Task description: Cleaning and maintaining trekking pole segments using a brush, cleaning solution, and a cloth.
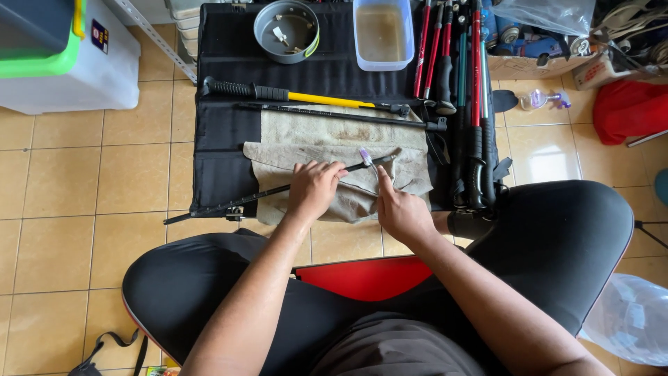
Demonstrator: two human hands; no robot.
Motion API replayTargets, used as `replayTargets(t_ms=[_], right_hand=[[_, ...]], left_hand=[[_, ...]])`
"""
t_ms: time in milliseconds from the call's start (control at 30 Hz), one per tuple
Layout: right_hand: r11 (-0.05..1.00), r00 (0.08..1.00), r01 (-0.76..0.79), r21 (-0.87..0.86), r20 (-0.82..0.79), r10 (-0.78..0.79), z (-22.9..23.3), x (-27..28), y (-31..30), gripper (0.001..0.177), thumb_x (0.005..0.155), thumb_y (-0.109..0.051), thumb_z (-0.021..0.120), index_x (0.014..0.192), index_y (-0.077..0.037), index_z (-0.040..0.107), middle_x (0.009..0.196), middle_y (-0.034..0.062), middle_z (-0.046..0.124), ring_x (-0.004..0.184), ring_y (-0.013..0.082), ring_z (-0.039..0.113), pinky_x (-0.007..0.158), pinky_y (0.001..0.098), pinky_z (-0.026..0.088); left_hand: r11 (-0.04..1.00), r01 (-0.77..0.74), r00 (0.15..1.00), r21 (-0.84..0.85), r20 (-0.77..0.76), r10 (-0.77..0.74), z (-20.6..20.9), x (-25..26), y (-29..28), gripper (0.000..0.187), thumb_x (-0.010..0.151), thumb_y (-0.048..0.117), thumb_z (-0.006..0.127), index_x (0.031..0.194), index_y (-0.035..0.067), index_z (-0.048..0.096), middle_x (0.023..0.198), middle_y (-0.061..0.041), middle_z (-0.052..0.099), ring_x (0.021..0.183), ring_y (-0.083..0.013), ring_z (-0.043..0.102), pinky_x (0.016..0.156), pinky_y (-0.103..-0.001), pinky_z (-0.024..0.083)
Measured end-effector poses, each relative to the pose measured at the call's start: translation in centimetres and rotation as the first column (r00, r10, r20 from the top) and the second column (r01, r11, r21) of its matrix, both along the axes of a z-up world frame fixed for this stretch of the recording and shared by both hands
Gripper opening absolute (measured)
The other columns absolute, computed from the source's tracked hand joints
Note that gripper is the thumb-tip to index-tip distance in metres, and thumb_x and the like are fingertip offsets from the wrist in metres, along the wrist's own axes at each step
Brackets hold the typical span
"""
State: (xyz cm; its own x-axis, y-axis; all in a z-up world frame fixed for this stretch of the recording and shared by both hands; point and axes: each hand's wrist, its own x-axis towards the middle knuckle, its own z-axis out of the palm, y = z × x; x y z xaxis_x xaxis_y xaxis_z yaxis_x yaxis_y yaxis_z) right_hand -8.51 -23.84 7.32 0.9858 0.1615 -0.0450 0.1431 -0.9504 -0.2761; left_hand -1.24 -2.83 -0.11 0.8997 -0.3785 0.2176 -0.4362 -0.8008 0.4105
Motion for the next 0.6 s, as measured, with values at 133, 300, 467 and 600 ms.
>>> replayTargets(t_ms=[133,300,467,600], right_hand=[[0.999,0.999,0.015,0.029,-0.044,-0.014,0.7,0.1,-0.2,0.056,0.099,-0.023,0.04,0.155,-0.018,0.037,0.079,0.0219,0.073,0.068,0.0491,0.072,0.067,0.0608,0.058],[0.999,1.0,-0.017,-0.045,-0.013,0.016,0.2,-0.6,-0.1,0.059,0.097,-0.02,0.041,0.156,-0.017,0.037,0.078,0.0163,0.074,0.062,0.0425,0.073,0.062,0.0531,0.061],[0.999,1.0,0.007,0.034,-0.026,-0.006,-0.8,0.5,-0.1,0.058,0.097,-0.018,0.043,0.155,-0.015,0.038,0.076,0.02,0.073,0.064,0.0466,0.072,0.062,0.057,0.06],[0.996,0.995,0.032,0.078,-0.1,-0.024,1.6,-0.2,0.1,0.054,0.101,-0.021,0.036,0.154,-0.016,0.035,0.085,0.023,0.074,0.068,0.0506,0.071,0.067,0.0616,0.058]], left_hand=[[1.0,-0.017,0.999,-0.018,-0.047,0.017,0.2,0.2,0.1,0.025,0.108,0.039,0.05,0.111,0.025,0.07,0.086,-0.004,0.072,0.09,-0.0253,0.073,0.082,-0.042,0.053],[1.0,-0.024,1.0,-0.01,-0.011,0.024,0.7,0.0,0.4,0.023,0.107,0.039,0.05,0.11,0.026,0.069,0.083,-0.003,0.071,0.087,-0.0256,0.073,0.081,-0.041,0.052],[0.999,0.005,1.0,-0.033,0.007,-0.005,1.1,-0.6,-0.5,0.022,0.107,0.038,0.051,0.11,0.026,0.069,0.082,-0.004,0.07,0.087,-0.0269,0.072,0.082,-0.042,0.051],[0.997,-0.074,0.997,0.026,0.0,0.074,-1.1,0.6,0.5,0.022,0.106,0.041,0.051,0.106,0.026,0.067,0.082,-0.004,0.071,0.087,-0.0266,0.072,0.08,-0.042,0.052]])
